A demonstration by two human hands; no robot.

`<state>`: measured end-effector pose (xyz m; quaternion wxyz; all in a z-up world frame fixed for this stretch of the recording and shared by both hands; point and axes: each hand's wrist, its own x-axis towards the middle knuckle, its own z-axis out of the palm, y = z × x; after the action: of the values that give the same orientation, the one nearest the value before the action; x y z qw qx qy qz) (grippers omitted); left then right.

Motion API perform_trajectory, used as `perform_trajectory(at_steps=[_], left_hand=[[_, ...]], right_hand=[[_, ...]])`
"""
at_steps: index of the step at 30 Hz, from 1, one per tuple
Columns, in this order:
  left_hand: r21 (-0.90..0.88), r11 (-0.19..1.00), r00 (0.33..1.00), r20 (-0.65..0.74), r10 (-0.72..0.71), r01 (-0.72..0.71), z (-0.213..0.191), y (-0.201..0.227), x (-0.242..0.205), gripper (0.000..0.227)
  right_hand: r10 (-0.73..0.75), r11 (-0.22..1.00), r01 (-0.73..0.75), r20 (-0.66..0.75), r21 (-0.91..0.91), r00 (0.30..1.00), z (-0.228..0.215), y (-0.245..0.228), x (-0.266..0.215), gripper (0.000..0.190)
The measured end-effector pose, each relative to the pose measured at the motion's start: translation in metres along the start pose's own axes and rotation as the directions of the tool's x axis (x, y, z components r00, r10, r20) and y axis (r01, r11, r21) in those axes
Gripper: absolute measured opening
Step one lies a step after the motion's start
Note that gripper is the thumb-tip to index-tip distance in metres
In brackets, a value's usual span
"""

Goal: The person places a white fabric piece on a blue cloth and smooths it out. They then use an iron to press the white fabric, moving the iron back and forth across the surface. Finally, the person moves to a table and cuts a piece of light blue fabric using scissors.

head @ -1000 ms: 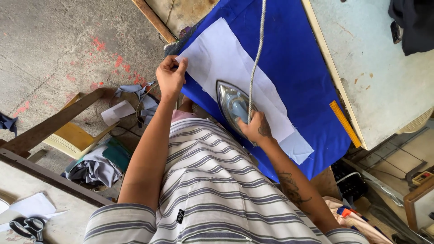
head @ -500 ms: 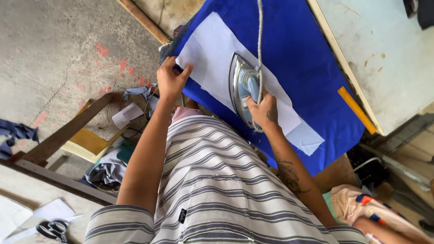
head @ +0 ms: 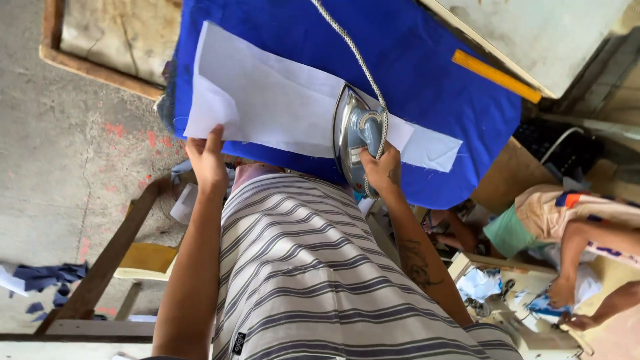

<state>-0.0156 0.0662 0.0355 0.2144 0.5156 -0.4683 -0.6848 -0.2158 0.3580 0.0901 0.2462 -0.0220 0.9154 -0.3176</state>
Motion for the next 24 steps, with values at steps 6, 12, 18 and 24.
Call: perform_trajectory(at_steps=[6, 12, 18, 24], left_hand=[[-0.206, 0.976, 0.991, 0.100, 0.091, -0.069, 0.007, -0.013, 0.004, 0.035], [-0.304, 0.939, 0.987, 0.051, -0.153, 0.161, 0.012, -0.019, 0.003, 0.036], [-0.387, 0.875, 0.955, 0.057, -0.292, 0.291, 0.000, -0.087, 0.018, 0.025], [-0.464, 0.815, 0.928, 0.044, -0.369, 0.346, 0.001, -0.103, 0.026, 0.015]], right_hand=[[0.142, 0.989, -0.138, -0.075, 0.052, 0.987, -0.017, 0.048, -0.014, 0.023], [0.233, 0.967, -0.217, -0.120, 0.133, 0.965, -0.041, 0.072, -0.023, 0.016], [0.273, 0.957, -0.256, -0.125, 0.133, 0.954, -0.054, 0.115, -0.014, 0.016], [0.213, 0.957, -0.168, -0.179, 0.236, 0.960, -0.072, 0.140, 0.002, 0.013]])
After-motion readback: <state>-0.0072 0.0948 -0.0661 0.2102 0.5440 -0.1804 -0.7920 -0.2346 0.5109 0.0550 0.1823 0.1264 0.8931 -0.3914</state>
